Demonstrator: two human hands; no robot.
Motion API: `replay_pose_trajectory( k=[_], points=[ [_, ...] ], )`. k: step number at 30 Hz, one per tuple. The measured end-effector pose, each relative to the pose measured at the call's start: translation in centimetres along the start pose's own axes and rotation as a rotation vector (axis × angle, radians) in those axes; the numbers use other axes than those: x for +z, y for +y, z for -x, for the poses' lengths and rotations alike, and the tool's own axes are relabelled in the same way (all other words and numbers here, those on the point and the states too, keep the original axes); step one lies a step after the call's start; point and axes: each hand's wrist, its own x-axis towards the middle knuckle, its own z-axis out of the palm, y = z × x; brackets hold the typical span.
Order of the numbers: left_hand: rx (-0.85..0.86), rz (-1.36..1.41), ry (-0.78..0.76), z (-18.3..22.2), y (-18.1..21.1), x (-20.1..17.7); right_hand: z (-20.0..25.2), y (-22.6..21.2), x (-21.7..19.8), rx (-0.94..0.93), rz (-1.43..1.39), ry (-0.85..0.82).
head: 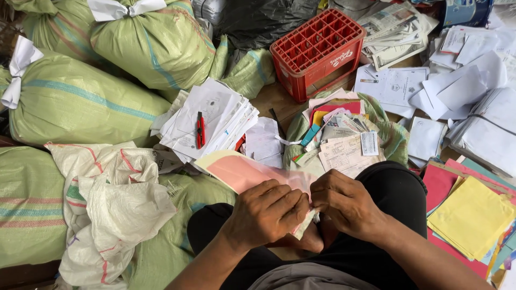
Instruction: The person sorts through piles of paper and folders to remove non-recyclable components by hand.
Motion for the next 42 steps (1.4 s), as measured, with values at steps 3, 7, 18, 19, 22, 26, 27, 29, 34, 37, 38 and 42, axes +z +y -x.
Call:
replay_pose_trajectory(
  k=[3, 7, 18, 19, 22, 26, 27, 29, 34, 37, 38, 42],
  points=[
    [0.084, -0.038, -0.006, -0.5, 0.1, -0.5, 0.1, -0.4, -0.3, -0.047, -0.015, -0.002],
    [0.100, -0.045, 0.027, -0.8, 0.4, -1.1, 0.3, -0.8, -0.6, -0.121, -0.003, 0.039],
    [0.028, -0.045, -0.020, 0.6, 0.9, -0.7, 2.0, -0.8, 1.1, -0.064, -0.005, 0.086],
    [-0.013, -0.042, -0.005, 0.7, 0.9, -0.4, 1.8, -0.9, 1.2, -0.065, 0.015, 0.122],
    [-0.093, -0.019, 0.023, 0.9, 0.9, 0.1, 1.8, -1.0, 2.0, -0.014, 0.020, 0.202],
    [-0.156, 0.007, 0.036, 1.1, 1.1, 0.2, 1.9, -1.0, 2.9, 0.064, 0.088, 0.318],
    [-0.159, 0.006, 0.037, 0.9, 1.2, 0.1, 1.8, -1.1, 2.9, 0.064, 0.086, 0.314],
    [-0.206, 0.022, -0.036, 0.7, 1.3, -0.2, 1.6, -1.3, 2.8, 0.090, 0.087, 0.331],
    [-0.304, 0.100, -0.168, 0.7, 1.1, -0.3, 1.6, -0.8, 2.5, 0.135, 0.021, 0.293],
    [-0.259, 0.274, -0.088, -2.8, 1.4, -2.7, 1.7, -0.3, 2.0, 0.153, -0.084, 0.235],
    [-0.138, 0.406, 0.062, -4.6, 1.5, -3.9, 1.7, -0.1, 1.8, 0.179, -0.162, 0.204],
    [-0.293, 0.520, -0.029, 0.2, 0.0, 0.1, 1.2, -0.1, 1.5, 0.257, -0.202, 0.086]
  ],
)
